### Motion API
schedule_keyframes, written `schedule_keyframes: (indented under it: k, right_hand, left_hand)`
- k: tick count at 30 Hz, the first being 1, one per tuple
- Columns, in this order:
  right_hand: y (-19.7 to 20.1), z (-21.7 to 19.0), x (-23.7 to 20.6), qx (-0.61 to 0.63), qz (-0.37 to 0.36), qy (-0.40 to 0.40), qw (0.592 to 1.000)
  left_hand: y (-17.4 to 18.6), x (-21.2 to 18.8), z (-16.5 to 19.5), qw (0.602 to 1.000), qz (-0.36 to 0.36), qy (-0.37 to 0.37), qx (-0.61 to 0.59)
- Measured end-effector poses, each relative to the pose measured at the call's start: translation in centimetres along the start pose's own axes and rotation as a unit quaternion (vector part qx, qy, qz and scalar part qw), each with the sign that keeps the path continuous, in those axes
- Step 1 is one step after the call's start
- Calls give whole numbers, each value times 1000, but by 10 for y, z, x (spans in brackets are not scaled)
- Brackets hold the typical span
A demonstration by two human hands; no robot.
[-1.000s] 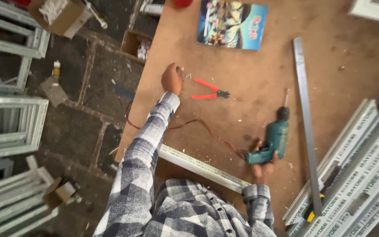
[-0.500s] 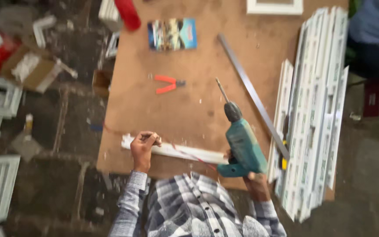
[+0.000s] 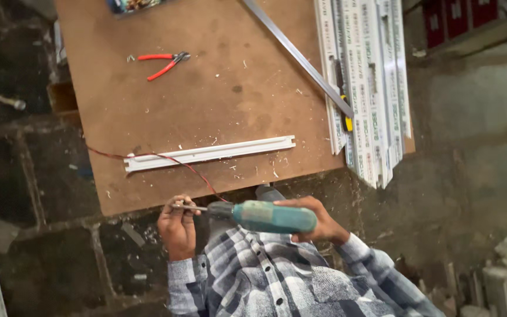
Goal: The person picks up white PVC window frame profiles from a workbench, aligns and fits small components into the profile channels, and uses a power drill on the profiles. They turn the profiles over and reposition them on the bench while working on successive pieces.
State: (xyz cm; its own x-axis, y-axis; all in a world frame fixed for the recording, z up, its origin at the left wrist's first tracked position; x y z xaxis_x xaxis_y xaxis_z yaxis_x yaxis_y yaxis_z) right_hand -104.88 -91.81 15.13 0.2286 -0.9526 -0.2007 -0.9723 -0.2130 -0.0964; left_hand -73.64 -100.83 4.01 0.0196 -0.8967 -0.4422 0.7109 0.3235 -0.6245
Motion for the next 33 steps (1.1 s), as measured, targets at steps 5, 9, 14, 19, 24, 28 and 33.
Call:
schedule_keyframes:
  k: [5, 9, 14, 19, 24, 28, 33]
  right_hand:
    - [-48, -1, -43, -57, 108, -14, 992]
    - [-70, 21, -72, -19, 164, -84, 983]
    - [-90, 10, -86, -92, 177, -23, 980]
    - [-103, 15, -89, -25, 169, -67, 983]
    - [-113, -3, -83, -237, 86, 7, 968]
    - [-113, 4, -81, -302, 76, 11, 950]
    - [-77, 42, -88, -141, 245, -158, 946]
  left_hand:
    - [18, -5, 11, 994, -82, 56, 34]
    - [34, -9, 21, 992, -91, 83, 11]
    - [28, -4, 28, 987, -114, 96, 60]
    - [47, -3, 16, 958, -117, 184, 185]
    - [70, -2, -18, 867, -269, 260, 330]
    - [76, -4, -60, 849, -307, 332, 273]
    - [41, 12, -115, 916, -219, 336, -1]
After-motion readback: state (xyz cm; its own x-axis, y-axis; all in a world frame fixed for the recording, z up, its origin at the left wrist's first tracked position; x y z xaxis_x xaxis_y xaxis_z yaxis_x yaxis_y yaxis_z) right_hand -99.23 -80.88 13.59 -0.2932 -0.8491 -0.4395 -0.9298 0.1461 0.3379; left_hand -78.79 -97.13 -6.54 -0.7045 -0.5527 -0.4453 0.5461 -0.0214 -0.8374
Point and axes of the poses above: each hand's wrist, its own x-axis towards the middle knuckle, its own y-axis out of the back of the hand, z = x × y, the point moved 10 cm from there along x, towards the middle knuckle, and after that the axes turned 4 degrees about z, right-handed, at the moved point
